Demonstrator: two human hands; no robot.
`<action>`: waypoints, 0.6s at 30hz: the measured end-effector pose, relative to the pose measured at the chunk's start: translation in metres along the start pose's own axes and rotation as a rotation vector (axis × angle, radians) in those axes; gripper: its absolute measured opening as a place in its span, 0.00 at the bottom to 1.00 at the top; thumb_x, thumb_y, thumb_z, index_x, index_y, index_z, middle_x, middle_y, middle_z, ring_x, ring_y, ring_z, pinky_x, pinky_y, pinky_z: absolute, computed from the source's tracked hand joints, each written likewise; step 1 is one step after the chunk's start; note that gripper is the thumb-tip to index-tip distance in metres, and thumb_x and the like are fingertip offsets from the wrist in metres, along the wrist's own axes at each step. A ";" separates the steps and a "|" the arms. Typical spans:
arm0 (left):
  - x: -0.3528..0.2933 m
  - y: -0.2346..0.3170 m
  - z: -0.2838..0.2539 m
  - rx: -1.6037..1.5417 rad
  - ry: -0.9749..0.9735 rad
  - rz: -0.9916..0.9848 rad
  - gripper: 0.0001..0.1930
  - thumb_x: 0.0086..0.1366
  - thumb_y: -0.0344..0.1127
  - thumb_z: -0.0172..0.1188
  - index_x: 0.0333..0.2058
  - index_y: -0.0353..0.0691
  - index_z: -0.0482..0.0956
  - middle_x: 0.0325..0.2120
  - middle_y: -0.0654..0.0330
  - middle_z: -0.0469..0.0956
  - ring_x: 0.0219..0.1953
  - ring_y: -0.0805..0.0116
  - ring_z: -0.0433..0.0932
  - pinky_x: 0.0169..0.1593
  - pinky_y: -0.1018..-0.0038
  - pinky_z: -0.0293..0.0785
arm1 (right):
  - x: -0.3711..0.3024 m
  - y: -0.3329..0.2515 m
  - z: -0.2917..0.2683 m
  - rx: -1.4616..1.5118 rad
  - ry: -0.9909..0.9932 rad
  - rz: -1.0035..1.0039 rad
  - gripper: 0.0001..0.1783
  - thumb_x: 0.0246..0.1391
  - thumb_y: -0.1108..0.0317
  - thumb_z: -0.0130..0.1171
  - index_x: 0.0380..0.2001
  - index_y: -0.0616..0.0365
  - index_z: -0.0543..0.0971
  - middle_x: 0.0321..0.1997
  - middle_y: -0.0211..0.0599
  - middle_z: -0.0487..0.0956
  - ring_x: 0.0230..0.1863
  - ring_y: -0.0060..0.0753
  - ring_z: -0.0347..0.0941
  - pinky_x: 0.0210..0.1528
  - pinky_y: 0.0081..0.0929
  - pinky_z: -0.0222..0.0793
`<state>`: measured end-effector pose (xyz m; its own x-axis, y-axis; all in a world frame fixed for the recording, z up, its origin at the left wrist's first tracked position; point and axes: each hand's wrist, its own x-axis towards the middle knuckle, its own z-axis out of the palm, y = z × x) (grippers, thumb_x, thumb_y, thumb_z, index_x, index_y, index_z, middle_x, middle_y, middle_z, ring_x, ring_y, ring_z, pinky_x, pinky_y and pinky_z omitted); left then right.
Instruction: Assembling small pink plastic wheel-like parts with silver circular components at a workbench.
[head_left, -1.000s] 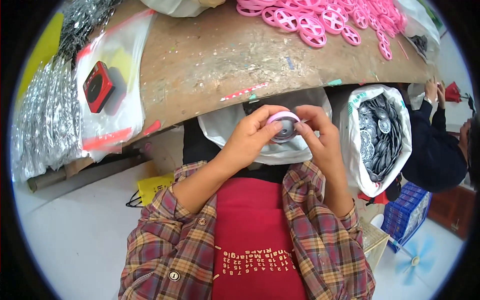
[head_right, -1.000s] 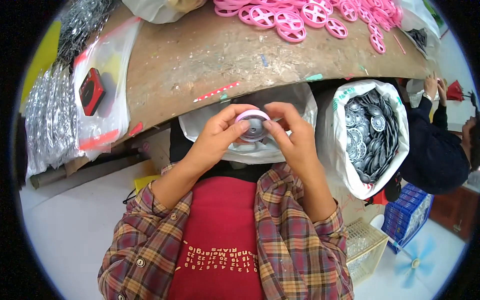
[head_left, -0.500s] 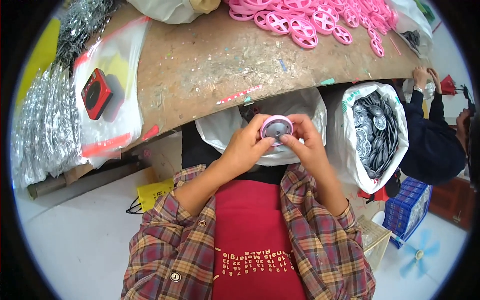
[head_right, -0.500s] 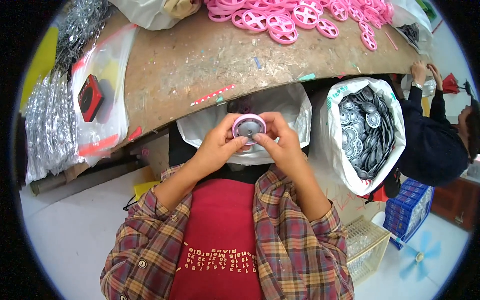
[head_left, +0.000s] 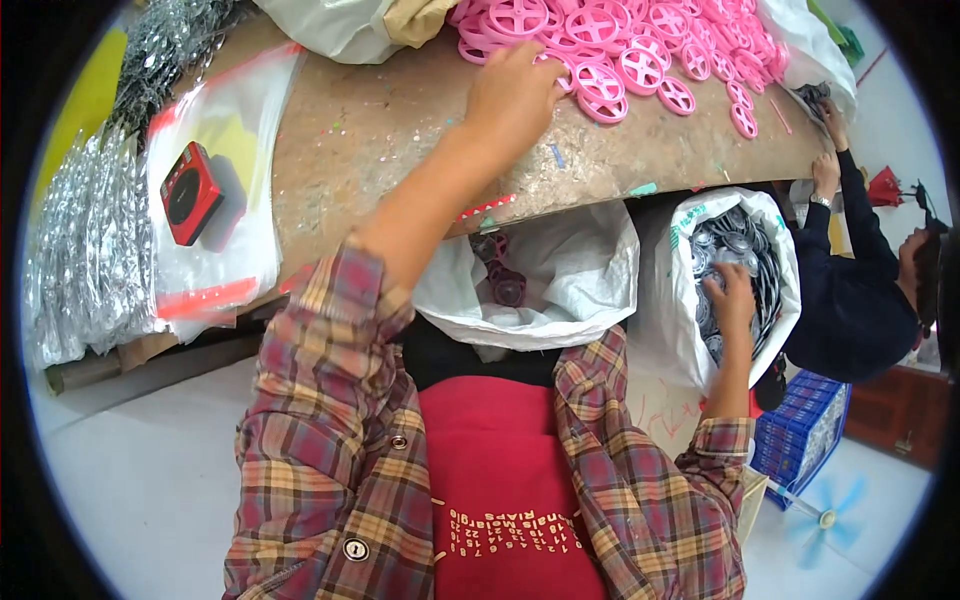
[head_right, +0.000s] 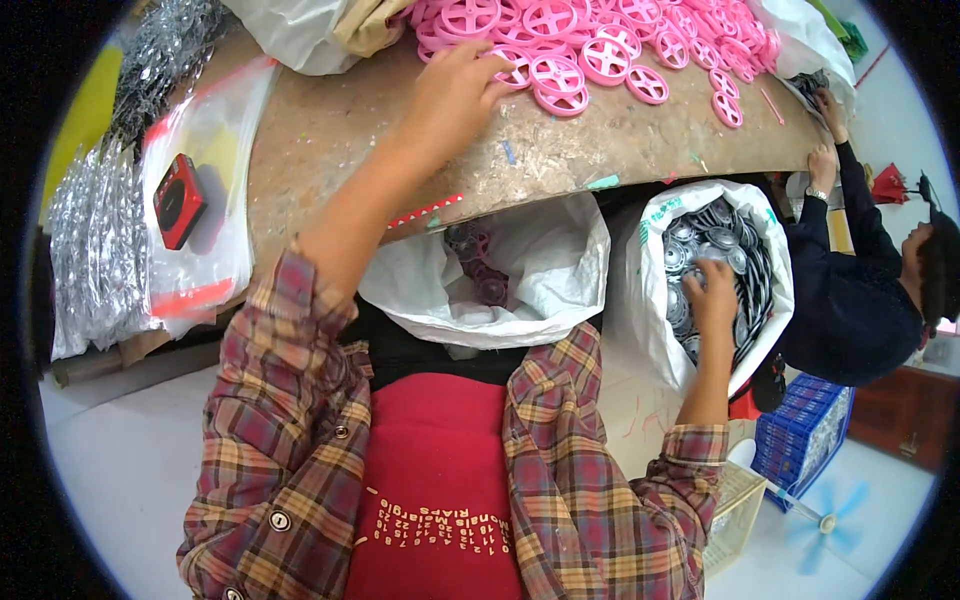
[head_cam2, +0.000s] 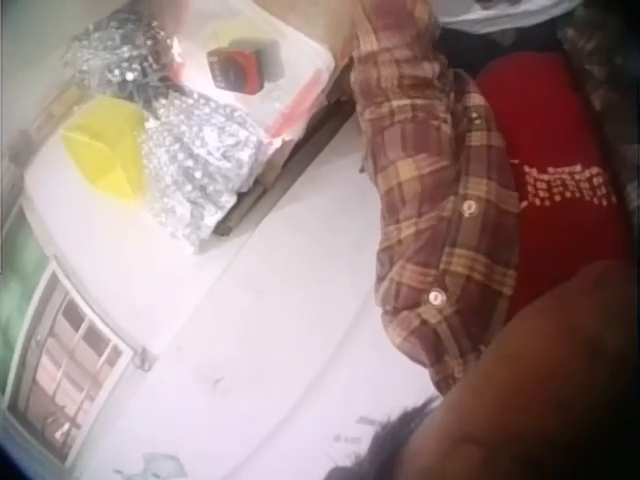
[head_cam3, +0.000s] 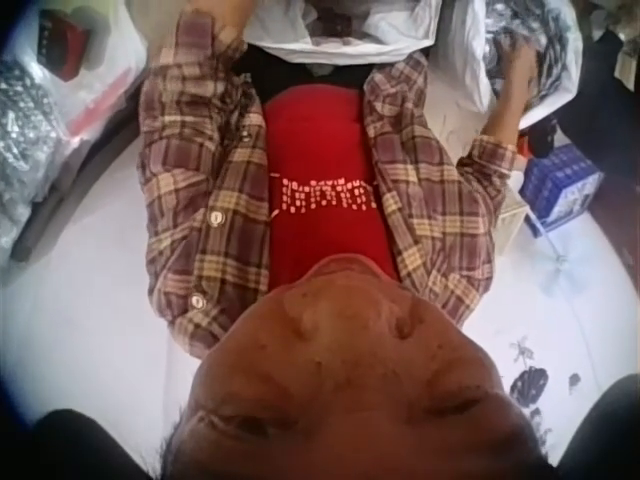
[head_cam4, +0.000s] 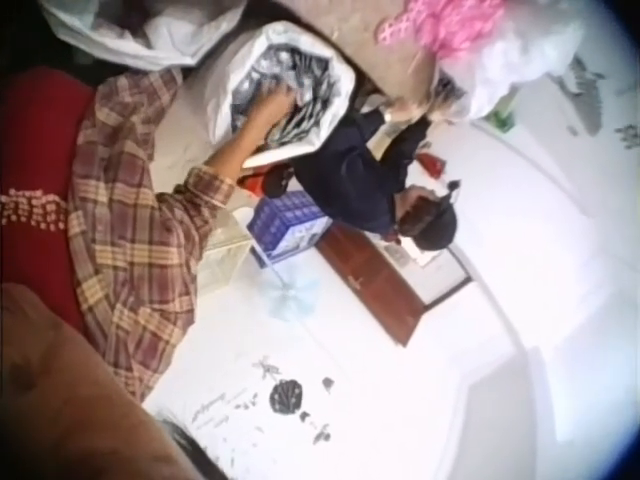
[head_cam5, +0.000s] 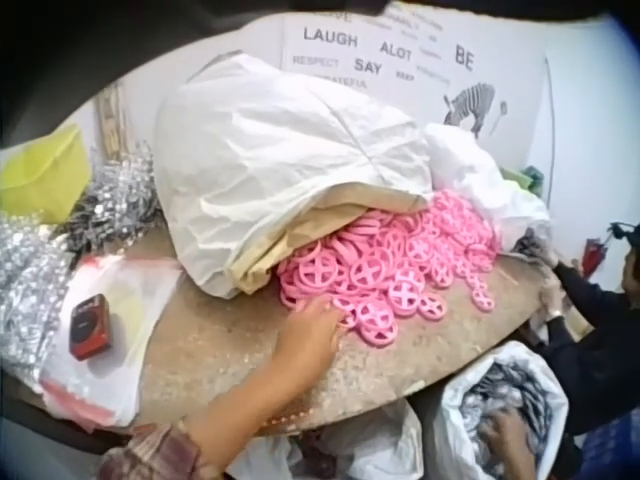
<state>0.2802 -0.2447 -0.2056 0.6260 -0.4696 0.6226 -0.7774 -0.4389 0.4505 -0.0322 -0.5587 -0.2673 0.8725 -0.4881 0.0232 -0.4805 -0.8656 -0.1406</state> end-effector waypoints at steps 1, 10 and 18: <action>0.007 -0.009 0.013 0.129 0.013 0.007 0.08 0.58 0.36 0.56 0.34 0.40 0.79 0.41 0.51 0.76 0.46 0.48 0.74 0.45 0.59 0.73 | 0.000 -0.016 0.006 0.082 -0.020 0.021 0.15 0.46 0.66 0.63 0.39 0.56 0.79 0.44 0.40 0.75 0.38 0.42 0.75 0.41 0.33 0.70; 0.018 -0.026 0.023 0.062 -0.110 -0.212 0.15 0.55 0.31 0.54 0.44 0.43 0.73 0.41 0.47 0.77 0.41 0.48 0.76 0.45 0.59 0.72 | -0.030 -0.021 0.012 0.623 0.151 0.129 0.16 0.46 0.81 0.58 0.42 0.58 0.78 0.28 0.31 0.76 0.28 0.21 0.71 0.32 0.22 0.66; -0.010 -0.006 0.013 -0.014 0.056 -0.038 0.17 0.52 0.30 0.57 0.43 0.42 0.76 0.37 0.54 0.77 0.42 0.52 0.75 0.46 0.61 0.71 | -0.032 -0.025 -0.036 0.146 0.120 0.128 0.18 0.47 0.71 0.62 0.45 0.53 0.78 0.35 0.37 0.78 0.35 0.33 0.75 0.41 0.28 0.69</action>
<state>0.2792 -0.2474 -0.2228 0.6508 -0.4090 0.6397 -0.7543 -0.4443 0.4834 -0.0511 -0.5250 -0.2291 0.7839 -0.6106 0.1123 -0.5614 -0.7744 -0.2919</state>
